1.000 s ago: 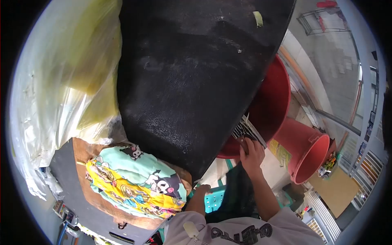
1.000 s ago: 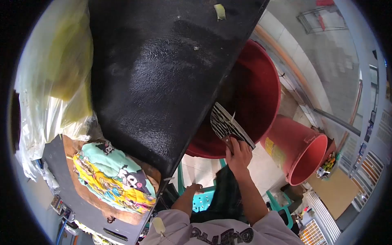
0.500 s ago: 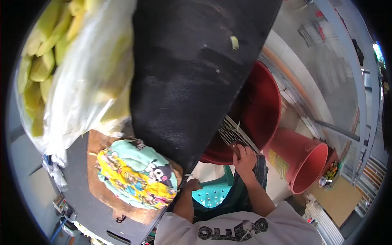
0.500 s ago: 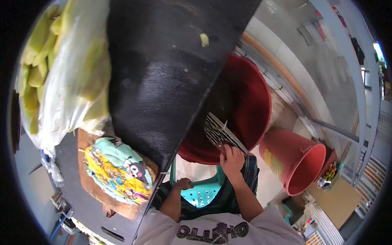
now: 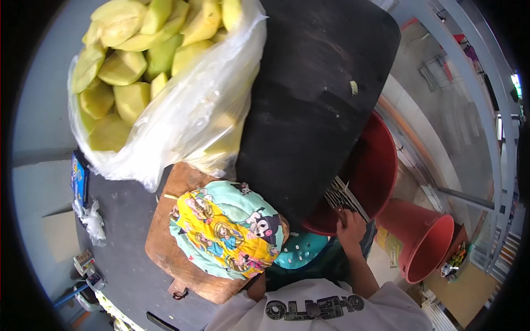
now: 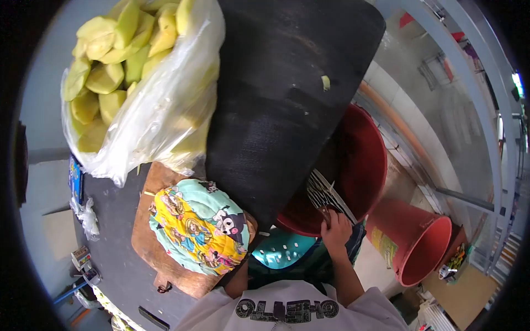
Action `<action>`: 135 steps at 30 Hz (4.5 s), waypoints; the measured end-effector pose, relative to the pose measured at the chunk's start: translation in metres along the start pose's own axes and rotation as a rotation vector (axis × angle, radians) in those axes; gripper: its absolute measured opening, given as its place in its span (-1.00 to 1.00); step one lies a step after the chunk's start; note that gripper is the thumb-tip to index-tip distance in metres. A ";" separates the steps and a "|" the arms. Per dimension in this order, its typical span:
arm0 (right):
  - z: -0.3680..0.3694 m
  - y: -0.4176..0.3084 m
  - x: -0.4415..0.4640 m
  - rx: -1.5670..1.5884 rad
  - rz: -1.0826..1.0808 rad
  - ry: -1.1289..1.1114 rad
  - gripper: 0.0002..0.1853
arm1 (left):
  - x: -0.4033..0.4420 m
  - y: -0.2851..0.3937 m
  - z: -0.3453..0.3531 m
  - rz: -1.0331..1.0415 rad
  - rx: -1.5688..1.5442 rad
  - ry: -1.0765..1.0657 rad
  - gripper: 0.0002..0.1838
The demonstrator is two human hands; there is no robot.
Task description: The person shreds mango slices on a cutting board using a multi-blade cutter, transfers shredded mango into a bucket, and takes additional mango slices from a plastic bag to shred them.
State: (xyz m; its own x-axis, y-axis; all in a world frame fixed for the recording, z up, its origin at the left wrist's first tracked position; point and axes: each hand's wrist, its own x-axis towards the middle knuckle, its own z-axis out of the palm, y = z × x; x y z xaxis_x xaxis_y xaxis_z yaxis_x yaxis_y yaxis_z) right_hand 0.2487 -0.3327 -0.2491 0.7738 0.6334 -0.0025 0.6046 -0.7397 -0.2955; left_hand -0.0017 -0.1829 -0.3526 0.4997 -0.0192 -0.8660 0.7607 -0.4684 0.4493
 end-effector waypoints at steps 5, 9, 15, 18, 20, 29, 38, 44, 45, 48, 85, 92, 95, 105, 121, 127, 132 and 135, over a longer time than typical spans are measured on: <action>0.005 0.002 0.005 0.027 -0.073 0.034 -0.55 | -0.031 0.077 -0.041 0.089 0.039 0.179 -0.59; 0.009 -0.002 0.008 0.165 0.042 -0.064 -0.63 | -0.067 0.119 -0.070 0.160 0.053 0.277 -0.62; 0.007 -0.004 0.005 0.229 0.087 0.025 -0.66 | -0.164 0.147 -0.113 0.621 -0.189 0.360 -0.67; 0.004 -0.007 0.002 0.233 0.112 0.017 -0.66 | -0.227 0.170 -0.136 0.858 -0.295 0.648 -0.71; 0.008 -0.005 -0.009 0.229 0.091 0.052 -0.66 | -0.265 0.176 -0.150 0.981 -0.301 0.816 -0.71; 0.007 -0.004 0.001 0.371 0.217 0.219 -0.67 | -0.350 0.147 -0.292 0.771 -0.308 1.438 -0.84; 0.000 -0.011 0.000 0.262 0.204 0.160 -0.65 | -0.333 0.078 -0.491 -0.146 0.331 1.806 -0.73; 0.005 -0.012 0.001 0.240 0.236 0.146 -0.64 | -0.318 0.122 -0.520 0.063 0.583 1.788 -0.57; 0.005 -0.011 0.003 0.230 0.235 0.142 -0.64 | -0.314 0.131 -0.529 0.239 0.668 1.785 -0.55; 0.008 -0.011 0.005 0.245 0.221 0.167 -0.64 | -0.307 0.184 -0.535 0.322 0.544 1.658 -0.53; -0.237 -0.232 -0.021 0.486 -0.608 -0.219 -0.44 | -0.297 0.081 -0.197 0.757 -0.621 1.195 -0.67; -0.254 -0.228 -0.022 0.376 -0.573 -0.345 -0.45 | -0.283 0.063 -0.194 0.738 -0.386 1.341 -0.63; -0.248 -0.224 -0.021 0.356 -0.619 -0.310 -0.44 | -0.277 0.065 -0.197 0.808 -0.172 1.494 -0.63; -0.247 -0.228 -0.022 0.296 -0.639 -0.240 -0.45 | -0.272 0.053 -0.206 0.855 0.112 1.444 -0.58; -0.277 -0.239 -0.014 0.138 -0.717 -0.221 -0.44 | -0.264 0.034 -0.212 0.808 0.501 1.457 -0.43; -0.274 -0.245 -0.007 0.082 -0.680 -0.244 -0.43 | -0.265 0.038 -0.214 0.836 0.431 1.481 -0.24; -0.259 -0.249 0.009 0.140 -0.672 -0.255 -0.44 | -0.267 0.037 -0.214 0.840 0.402 1.468 -0.44; -0.237 -0.253 0.026 0.249 -0.679 -0.342 -0.54 | -0.269 0.046 -0.215 0.817 0.384 1.501 -0.59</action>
State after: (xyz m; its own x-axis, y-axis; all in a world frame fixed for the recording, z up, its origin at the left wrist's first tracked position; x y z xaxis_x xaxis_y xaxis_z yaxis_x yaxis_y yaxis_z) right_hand 0.1607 -0.1830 0.0515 0.1262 0.9916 -0.0265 0.8319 -0.1204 -0.5418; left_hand -0.0116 -0.0091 -0.0513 0.7552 0.3214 0.5713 0.1190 -0.9243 0.3627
